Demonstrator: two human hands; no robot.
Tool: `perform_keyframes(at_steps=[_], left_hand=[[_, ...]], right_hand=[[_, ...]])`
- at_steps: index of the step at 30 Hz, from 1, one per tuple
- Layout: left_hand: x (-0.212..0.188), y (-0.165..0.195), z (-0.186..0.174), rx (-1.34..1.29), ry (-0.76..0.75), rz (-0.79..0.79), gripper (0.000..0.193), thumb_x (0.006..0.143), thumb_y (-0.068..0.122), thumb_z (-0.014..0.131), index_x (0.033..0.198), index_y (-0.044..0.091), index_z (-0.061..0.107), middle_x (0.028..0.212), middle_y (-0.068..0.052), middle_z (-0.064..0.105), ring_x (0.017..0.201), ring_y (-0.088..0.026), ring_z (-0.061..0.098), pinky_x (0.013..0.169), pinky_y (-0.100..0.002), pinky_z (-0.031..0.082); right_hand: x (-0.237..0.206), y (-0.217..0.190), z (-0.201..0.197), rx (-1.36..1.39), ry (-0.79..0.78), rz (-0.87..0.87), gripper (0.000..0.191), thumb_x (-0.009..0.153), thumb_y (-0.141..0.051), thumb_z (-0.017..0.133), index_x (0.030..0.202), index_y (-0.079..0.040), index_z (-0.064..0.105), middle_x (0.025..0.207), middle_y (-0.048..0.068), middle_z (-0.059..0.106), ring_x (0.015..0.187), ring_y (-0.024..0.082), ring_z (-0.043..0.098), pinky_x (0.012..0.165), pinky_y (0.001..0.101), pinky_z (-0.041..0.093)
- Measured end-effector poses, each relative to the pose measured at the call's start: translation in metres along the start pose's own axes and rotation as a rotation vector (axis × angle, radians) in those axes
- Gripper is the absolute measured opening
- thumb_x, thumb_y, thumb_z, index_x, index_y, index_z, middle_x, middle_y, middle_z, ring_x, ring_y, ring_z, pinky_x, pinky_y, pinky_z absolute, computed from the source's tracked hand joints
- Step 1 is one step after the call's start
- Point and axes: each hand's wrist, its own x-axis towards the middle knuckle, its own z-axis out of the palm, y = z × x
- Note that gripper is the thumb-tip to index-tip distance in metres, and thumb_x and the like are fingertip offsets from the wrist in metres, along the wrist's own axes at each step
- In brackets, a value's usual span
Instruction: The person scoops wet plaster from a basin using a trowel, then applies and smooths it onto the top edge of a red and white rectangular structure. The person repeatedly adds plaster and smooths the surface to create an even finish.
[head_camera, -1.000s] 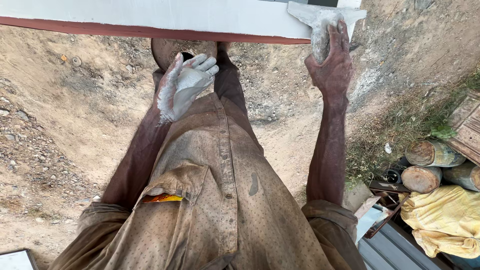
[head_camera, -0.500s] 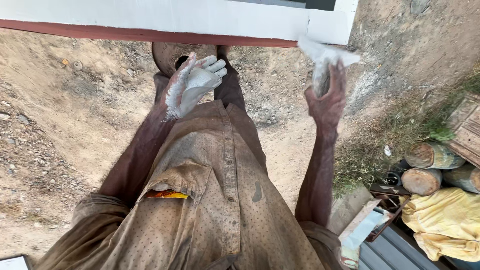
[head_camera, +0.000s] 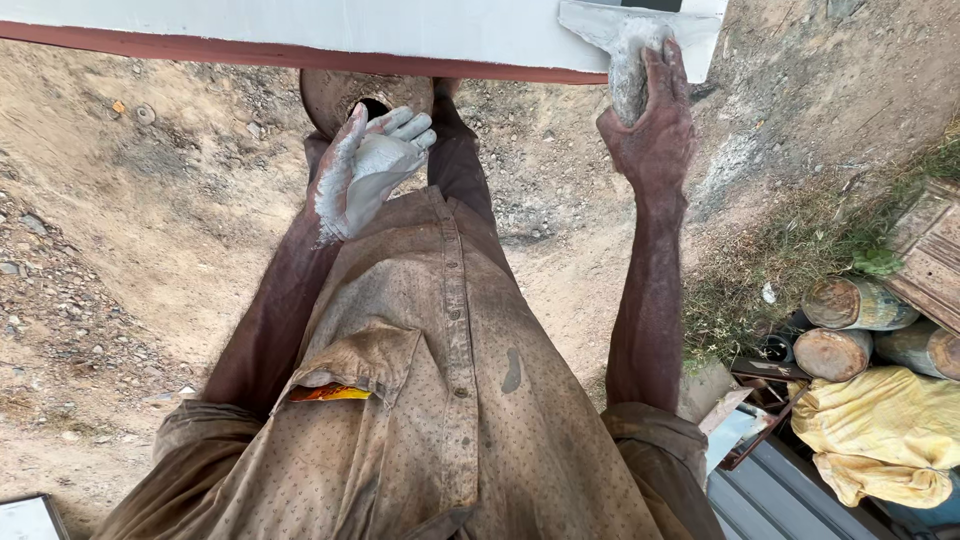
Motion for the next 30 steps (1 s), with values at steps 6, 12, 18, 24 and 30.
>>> perform_keyframes(at_steps=[6,12,18,24,30], left_hand=[[0.001,-0.003,-0.008,-0.055,-0.017,-0.011,0.082,0.102,0.049,0.062,0.154,-0.006,0.031,0.157,-0.029,0.041,0.146,-0.036,0.049,0.123,-0.045,0.047],[0.001,-0.006,-0.004,-0.038,-0.068,-0.019,0.081,0.104,0.049,0.064,0.153,-0.008,0.033,0.157,-0.029,0.041,0.147,-0.036,0.048,0.126,-0.046,0.045],[0.019,-0.012,0.013,0.041,-0.148,-0.052,0.089,0.096,0.054,0.069,0.154,-0.004,0.034,0.158,-0.026,0.044,0.147,-0.034,0.048,0.125,-0.044,0.042],[0.058,-0.021,0.037,-0.014,-0.354,-0.098,0.089,0.102,0.055,0.068,0.155,-0.006,0.03,0.159,-0.026,0.044,0.148,-0.034,0.048,0.128,-0.047,0.044],[0.064,-0.048,0.056,-0.684,-0.678,-0.418,0.091,0.104,0.065,0.052,0.157,-0.007,0.038,0.157,-0.028,0.05,0.146,-0.039,0.052,0.114,-0.045,0.053]], right_hand=[[0.005,-0.002,0.004,-0.022,0.012,-0.023,0.091,0.093,-0.023,0.076,0.17,-0.007,0.03,0.176,0.014,0.023,0.157,0.034,0.038,0.114,0.0522,0.055],[-0.001,-0.034,-0.034,-0.063,-0.217,0.138,0.08,0.091,-0.027,0.074,0.162,-0.007,0.041,0.168,0.014,0.035,0.147,0.034,0.047,0.109,0.052,0.054],[-0.068,-0.054,-0.086,0.23,-0.353,0.361,0.073,0.087,-0.027,0.072,0.153,-0.005,0.049,0.149,0.017,0.055,0.126,0.031,0.06,0.1,0.0488,0.055],[-0.126,-0.061,-0.067,1.971,-0.367,0.199,0.062,0.097,-0.026,0.072,0.145,0.006,0.049,0.112,0.026,0.069,0.084,0.028,0.07,0.064,0.0322,0.061],[-0.151,-0.117,-0.023,2.244,-0.261,-0.183,0.059,0.094,-0.024,0.074,0.145,-0.001,0.053,0.108,0.023,0.069,0.083,0.026,0.072,0.059,0.0318,0.064]])
